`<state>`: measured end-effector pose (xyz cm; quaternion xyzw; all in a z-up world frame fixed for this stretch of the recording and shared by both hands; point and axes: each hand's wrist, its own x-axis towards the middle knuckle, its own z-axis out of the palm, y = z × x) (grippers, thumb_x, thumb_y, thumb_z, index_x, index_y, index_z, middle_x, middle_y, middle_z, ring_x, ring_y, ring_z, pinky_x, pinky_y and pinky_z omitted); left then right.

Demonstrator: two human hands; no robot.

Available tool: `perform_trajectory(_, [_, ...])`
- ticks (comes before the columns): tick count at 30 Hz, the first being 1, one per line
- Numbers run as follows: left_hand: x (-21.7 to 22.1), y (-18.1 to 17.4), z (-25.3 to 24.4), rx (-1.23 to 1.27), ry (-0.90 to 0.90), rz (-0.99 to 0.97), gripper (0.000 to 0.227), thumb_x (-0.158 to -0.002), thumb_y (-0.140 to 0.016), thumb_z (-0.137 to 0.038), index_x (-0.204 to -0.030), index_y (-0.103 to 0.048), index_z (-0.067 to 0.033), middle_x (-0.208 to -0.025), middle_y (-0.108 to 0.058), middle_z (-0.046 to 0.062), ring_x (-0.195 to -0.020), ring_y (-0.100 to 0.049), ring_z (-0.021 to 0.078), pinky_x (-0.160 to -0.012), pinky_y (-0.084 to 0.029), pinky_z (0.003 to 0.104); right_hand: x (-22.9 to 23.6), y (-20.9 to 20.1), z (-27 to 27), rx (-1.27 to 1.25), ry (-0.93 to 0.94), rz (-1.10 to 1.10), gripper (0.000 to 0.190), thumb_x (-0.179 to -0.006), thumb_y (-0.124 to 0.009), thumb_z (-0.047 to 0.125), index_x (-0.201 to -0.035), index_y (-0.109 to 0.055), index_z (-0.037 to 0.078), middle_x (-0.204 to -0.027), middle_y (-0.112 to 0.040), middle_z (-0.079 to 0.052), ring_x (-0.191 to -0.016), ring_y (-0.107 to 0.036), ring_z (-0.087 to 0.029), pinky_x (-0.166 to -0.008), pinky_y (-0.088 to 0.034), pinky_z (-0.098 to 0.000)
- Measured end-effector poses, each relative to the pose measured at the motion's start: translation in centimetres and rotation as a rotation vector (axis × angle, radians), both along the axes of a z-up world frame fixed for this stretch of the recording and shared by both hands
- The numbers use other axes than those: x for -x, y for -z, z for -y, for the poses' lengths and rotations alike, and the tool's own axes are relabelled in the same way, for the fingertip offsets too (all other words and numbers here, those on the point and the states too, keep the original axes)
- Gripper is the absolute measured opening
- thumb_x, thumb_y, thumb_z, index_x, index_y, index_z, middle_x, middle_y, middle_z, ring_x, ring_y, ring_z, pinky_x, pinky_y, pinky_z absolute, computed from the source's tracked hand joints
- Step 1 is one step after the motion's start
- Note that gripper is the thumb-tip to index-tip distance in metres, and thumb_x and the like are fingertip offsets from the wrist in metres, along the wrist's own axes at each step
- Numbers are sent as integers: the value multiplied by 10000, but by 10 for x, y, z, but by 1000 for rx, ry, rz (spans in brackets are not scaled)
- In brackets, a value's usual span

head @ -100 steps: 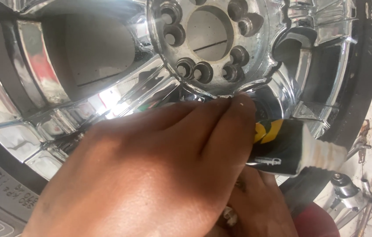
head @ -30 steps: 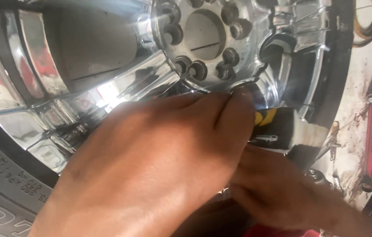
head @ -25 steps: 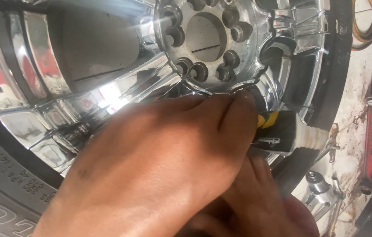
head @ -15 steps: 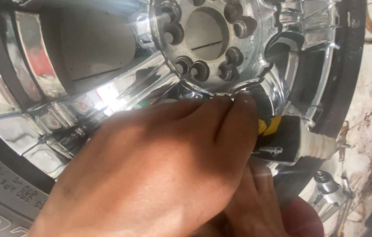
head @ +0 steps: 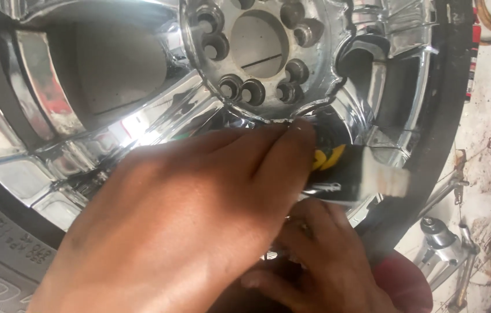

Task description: Polishing a chrome car rim using a cloth and polishing paste.

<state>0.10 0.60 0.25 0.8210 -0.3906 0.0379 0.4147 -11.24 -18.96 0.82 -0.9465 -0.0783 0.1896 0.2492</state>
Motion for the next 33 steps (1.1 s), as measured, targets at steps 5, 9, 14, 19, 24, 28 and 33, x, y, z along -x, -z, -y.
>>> perform_trajectory(5, [-2, -5, -6, 41, 31, -38, 600, -733, -677, -127, -1283, -589, 96, -1120, -700, 179, -1016, -718, 344, -724, -586, 421, 5, 9, 6, 62, -19, 12, 578, -785, -844, 514, -1239, -729, 174, -1243, -584, -148, -1190, -510, -403, -995, -424, -510])
perform_trajectory(9, [0, -6, -4, 27, 53, -107, 573, -725, -681, -114, -1259, -603, 78, -1085, -699, 176, -995, -717, 358, -718, -576, 446, -2, 5, 8, -7, -135, 37, 469, -824, -837, 420, -1217, -753, 178, -1240, -587, -158, -1158, -506, -411, -980, -406, -531])
perform_trajectory(14, [1, -5, -3, -32, 32, -98, 498, -782, -665, -52, -1266, -615, 58, -1086, -711, 160, -983, -729, 333, -712, -591, 429, 1, 4, 9, -118, -28, 18, 413, -816, -823, 259, -1205, -744, 146, -1253, -620, -107, -1182, -563, -349, -971, -448, -470])
perform_trajectory(19, [0, -4, -3, -3, 11, -45, 528, -776, -662, -63, -1281, -607, 78, -1127, -713, 167, -1010, -729, 323, -731, -600, 406, 16, 7, 15, -64, -10, -5, 422, -792, -870, 252, -1197, -789, 161, -1167, -626, -69, -1145, -582, -296, -952, -465, -421])
perform_trajectory(24, [-2, -3, -6, 10, 13, -17, 560, -765, -658, -87, -1295, -598, 82, -1160, -707, 169, -1049, -719, 325, -728, -590, 407, 33, 14, 27, -164, 279, -149, 336, -748, -906, 258, -1047, -800, 149, -1183, -610, -58, -1064, -606, -222, -766, -554, -307])
perform_trajectory(28, [0, -4, -4, 9, 19, -37, 565, -765, -660, -86, -1301, -595, 80, -1153, -707, 168, -1046, -717, 331, -733, -589, 419, 24, 17, 21, 1, 82, 56, 430, -749, -945, 340, -1127, -818, 178, -1073, -607, -48, -1009, -593, -256, -818, -516, -360])
perform_trajectory(33, [0, -8, -5, -23, 27, -110, 553, -742, -668, -85, -1272, -610, 63, -1094, -703, 172, -977, -719, 343, -693, -584, 427, 6, 8, 9, 3, -69, 67, 507, -758, -872, 398, -1184, -773, 143, -1119, -595, -86, -1005, -522, -340, -836, -452, -439])
